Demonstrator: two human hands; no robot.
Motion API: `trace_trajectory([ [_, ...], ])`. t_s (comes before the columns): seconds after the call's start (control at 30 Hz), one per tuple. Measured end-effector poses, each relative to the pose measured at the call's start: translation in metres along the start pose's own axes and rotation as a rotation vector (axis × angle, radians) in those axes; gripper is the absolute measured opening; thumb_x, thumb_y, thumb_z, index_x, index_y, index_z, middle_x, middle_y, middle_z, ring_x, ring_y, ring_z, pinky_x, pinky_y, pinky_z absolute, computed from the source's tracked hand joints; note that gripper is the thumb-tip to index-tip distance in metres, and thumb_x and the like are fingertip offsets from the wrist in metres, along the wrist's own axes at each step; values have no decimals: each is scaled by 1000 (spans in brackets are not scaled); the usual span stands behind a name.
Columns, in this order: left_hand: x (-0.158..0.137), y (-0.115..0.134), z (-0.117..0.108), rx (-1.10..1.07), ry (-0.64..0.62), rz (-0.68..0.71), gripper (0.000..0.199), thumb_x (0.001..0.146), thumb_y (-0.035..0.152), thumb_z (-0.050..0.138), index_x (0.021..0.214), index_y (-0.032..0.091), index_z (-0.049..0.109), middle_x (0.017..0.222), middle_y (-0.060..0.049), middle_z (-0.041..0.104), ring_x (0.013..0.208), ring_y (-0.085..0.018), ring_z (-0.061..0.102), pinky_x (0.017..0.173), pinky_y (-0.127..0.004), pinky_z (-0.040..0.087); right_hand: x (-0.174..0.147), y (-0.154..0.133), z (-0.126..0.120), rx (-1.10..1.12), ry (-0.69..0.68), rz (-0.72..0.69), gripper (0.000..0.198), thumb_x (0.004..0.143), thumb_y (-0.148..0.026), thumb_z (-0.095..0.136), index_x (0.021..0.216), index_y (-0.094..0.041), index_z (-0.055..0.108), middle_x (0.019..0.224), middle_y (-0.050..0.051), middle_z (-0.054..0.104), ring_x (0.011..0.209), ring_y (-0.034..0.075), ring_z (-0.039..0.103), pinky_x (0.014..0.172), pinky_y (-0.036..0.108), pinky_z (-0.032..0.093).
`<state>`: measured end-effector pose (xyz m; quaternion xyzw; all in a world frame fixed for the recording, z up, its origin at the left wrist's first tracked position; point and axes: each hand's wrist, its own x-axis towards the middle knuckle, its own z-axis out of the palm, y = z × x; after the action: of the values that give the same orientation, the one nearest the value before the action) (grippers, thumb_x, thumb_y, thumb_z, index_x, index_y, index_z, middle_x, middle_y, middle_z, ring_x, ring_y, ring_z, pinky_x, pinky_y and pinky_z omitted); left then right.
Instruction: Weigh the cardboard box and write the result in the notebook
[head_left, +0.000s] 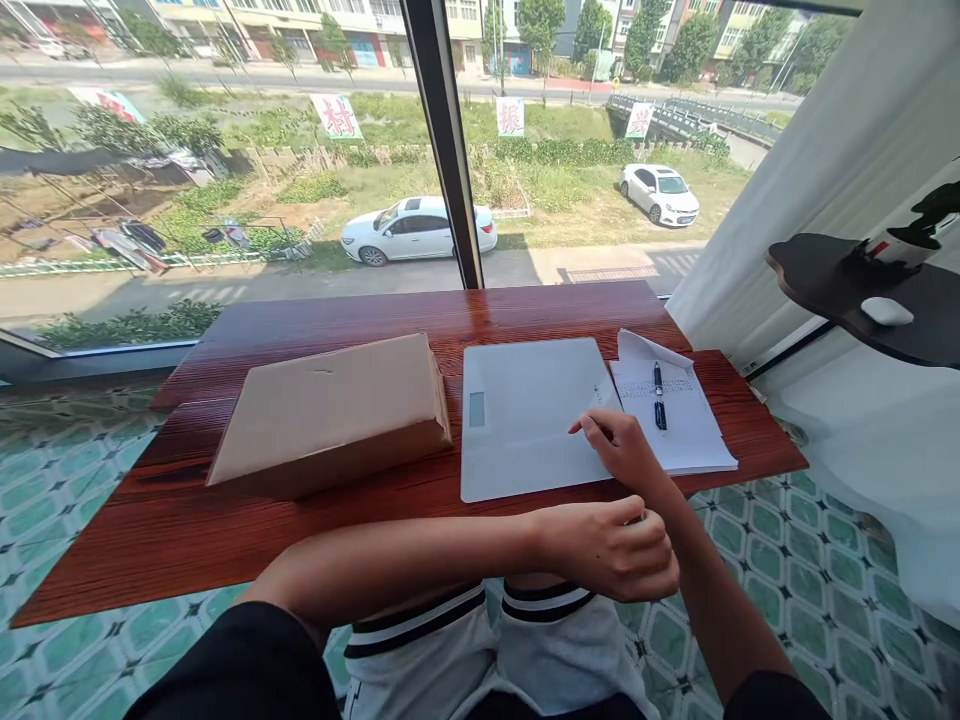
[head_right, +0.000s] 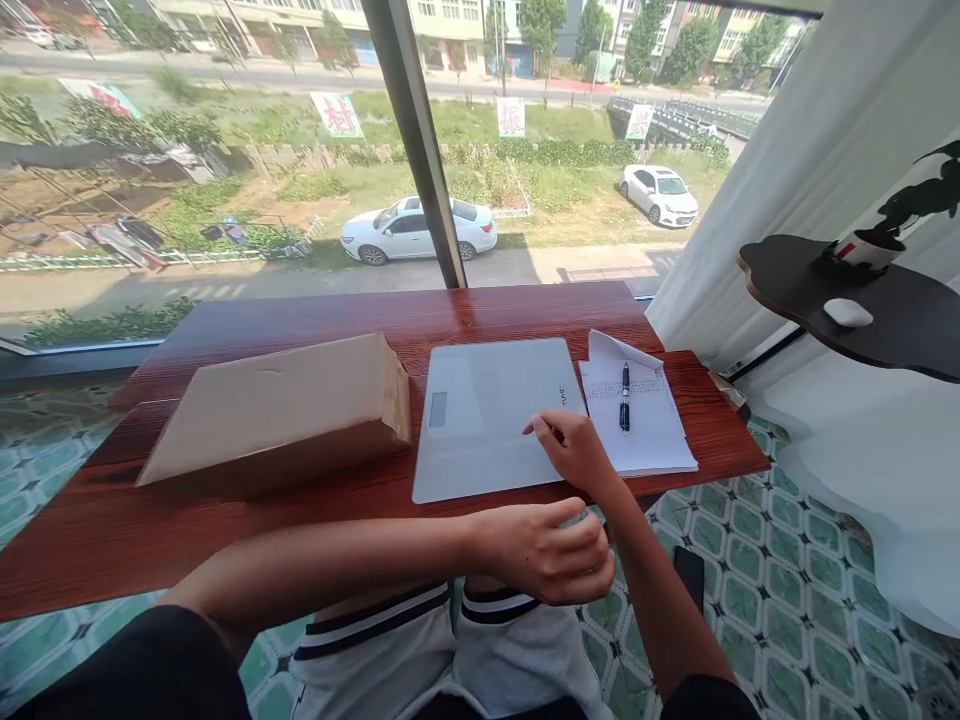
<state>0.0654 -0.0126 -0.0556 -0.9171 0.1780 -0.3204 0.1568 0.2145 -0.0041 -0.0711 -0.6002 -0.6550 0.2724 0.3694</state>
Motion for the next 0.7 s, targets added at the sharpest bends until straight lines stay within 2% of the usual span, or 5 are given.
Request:
trace_trajectory([
  [0.17,16,2,29,-102,-68,39,20,98,21,51,104,20,70,99,-8,69,91,-18,56,75,-36,38,-7,11,-12,-31,40,14,49,102,-50,41,89,-17,76,65,0,54,60,10,41,63,28,32],
  [0.3,30,3,47,-174,-116,34,20,99,23,49,105,19,68,94,-8,64,87,-18,52,71,-36,34,-14,20,-21,-61,67,26,49,102,-50,41,90,-18,76,74,3,63,65,12,49,66,29,36],
  [0.43,40,3,60,-196,-111,34,20,99,19,47,100,19,66,91,-7,61,84,-18,50,68,-35,29,-20,28,-32,-95,115,27,49,103,-48,41,89,-18,76,71,2,62,61,11,47,64,28,36],
  [0.57,40,5,72,-129,-59,-28,22,99,17,45,98,20,67,97,-8,64,90,-18,53,73,-35,34,-23,42,-48,-135,161,14,48,102,-50,42,89,-17,75,66,0,58,59,10,45,62,27,35],
  [0.7,34,10,84,-8,-84,-101,23,97,20,48,109,19,67,115,-12,67,104,-21,58,83,-38,41,-18,57,-76,-237,258,65,44,98,-54,49,86,-17,68,70,0,58,60,10,47,63,26,37],
])
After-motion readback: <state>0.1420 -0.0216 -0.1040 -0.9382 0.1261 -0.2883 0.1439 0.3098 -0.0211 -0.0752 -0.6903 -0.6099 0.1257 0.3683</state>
